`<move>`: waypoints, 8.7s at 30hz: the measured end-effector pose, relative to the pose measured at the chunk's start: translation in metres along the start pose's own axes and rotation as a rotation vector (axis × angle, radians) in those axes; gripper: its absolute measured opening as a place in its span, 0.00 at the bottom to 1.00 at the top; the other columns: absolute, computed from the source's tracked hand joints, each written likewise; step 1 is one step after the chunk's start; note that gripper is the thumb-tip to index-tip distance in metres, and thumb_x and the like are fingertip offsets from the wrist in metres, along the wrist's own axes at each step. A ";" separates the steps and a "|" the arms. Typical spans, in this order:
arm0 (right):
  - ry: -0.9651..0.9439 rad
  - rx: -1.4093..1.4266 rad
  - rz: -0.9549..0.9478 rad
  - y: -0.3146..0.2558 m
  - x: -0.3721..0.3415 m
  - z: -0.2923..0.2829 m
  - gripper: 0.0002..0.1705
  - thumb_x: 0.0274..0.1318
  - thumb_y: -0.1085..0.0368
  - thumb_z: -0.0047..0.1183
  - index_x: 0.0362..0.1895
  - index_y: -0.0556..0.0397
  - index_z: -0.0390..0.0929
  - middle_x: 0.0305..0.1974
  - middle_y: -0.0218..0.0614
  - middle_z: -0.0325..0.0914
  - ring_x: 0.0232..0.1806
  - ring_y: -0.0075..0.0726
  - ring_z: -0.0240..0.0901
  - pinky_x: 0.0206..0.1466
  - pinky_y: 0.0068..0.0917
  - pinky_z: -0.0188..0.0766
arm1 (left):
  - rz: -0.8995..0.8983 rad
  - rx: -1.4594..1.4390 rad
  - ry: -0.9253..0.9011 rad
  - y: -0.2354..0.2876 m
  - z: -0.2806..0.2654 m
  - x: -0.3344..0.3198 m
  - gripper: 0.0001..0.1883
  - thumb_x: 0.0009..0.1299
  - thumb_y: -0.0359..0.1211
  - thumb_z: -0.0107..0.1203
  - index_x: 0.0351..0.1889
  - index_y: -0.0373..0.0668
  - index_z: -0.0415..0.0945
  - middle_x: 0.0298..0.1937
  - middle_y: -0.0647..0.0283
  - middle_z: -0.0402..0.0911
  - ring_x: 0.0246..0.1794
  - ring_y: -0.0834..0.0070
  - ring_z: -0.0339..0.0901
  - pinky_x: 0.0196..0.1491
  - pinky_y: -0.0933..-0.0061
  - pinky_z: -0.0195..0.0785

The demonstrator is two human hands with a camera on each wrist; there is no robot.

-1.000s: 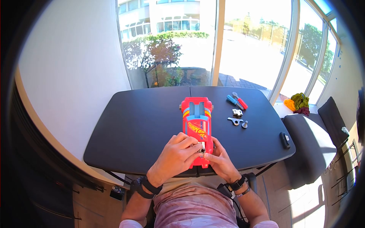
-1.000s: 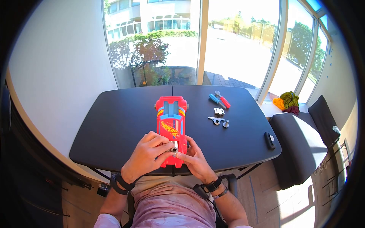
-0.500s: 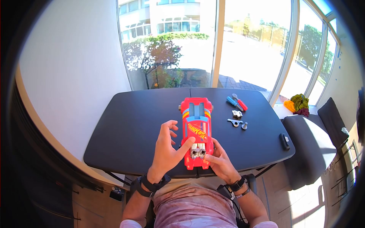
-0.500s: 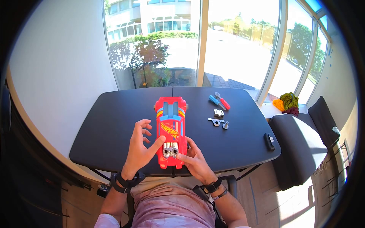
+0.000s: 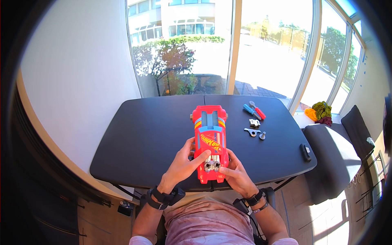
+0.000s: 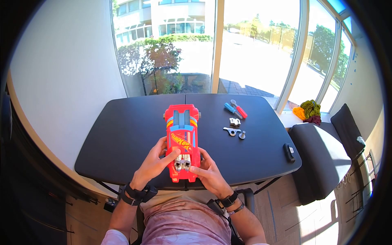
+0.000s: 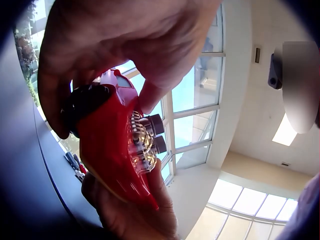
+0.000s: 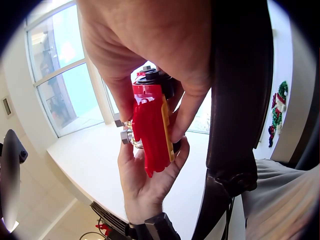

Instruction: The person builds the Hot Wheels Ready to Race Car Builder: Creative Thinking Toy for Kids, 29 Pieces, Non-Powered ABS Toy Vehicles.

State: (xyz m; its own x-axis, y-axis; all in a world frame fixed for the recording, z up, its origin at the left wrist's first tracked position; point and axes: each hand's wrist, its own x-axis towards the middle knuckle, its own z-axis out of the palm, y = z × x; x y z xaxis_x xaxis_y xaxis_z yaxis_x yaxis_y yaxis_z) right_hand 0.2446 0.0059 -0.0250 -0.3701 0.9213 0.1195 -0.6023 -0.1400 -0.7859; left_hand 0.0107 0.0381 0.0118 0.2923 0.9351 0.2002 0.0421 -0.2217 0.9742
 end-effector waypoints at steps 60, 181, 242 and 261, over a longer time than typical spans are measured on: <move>0.406 -2.010 -0.395 -0.140 0.161 -0.174 0.06 0.56 0.69 0.68 0.36 0.46 0.95 0.34 0.49 0.90 0.43 0.60 0.89 0.51 0.50 0.84 | -0.018 -0.492 -0.053 -0.033 -0.003 -0.012 0.45 0.79 0.33 0.70 0.88 0.42 0.55 0.72 0.59 0.80 0.71 0.73 0.80 0.69 0.64 0.80; 0.318 -2.274 -0.058 -0.125 0.118 -0.138 0.12 0.54 0.62 0.77 0.42 0.49 0.94 0.44 0.44 0.91 0.46 0.54 0.88 0.55 0.48 0.81 | -0.170 -0.920 -0.019 -0.039 -0.003 -0.016 0.33 0.79 0.42 0.55 0.81 0.43 0.67 0.75 0.55 0.80 0.72 0.62 0.81 0.75 0.54 0.74; 0.172 -1.436 -0.779 -0.153 0.085 0.016 0.11 0.61 0.71 0.70 0.47 0.59 0.91 0.46 0.42 0.91 0.45 0.39 0.90 0.56 0.30 0.85 | -0.199 -0.943 -0.076 -0.055 0.000 -0.013 0.35 0.79 0.41 0.54 0.84 0.41 0.64 0.76 0.54 0.80 0.73 0.60 0.81 0.77 0.55 0.72; -0.226 -1.465 -0.927 -0.085 0.113 0.061 0.13 0.65 0.72 0.71 0.52 0.56 0.87 0.58 0.43 0.89 0.61 0.54 0.85 0.69 0.44 0.80 | -0.165 -0.925 -0.034 -0.048 0.003 -0.015 0.35 0.78 0.41 0.55 0.82 0.42 0.64 0.74 0.53 0.80 0.73 0.61 0.81 0.76 0.55 0.73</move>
State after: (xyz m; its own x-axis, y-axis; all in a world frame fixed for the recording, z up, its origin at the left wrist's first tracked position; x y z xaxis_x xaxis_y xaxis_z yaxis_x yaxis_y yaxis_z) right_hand 0.2104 0.0992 0.0923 -0.4623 0.4177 0.7822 0.3807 0.8902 -0.2503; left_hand 0.0068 0.0339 -0.0382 0.3789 0.9233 0.0634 -0.6864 0.2344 0.6884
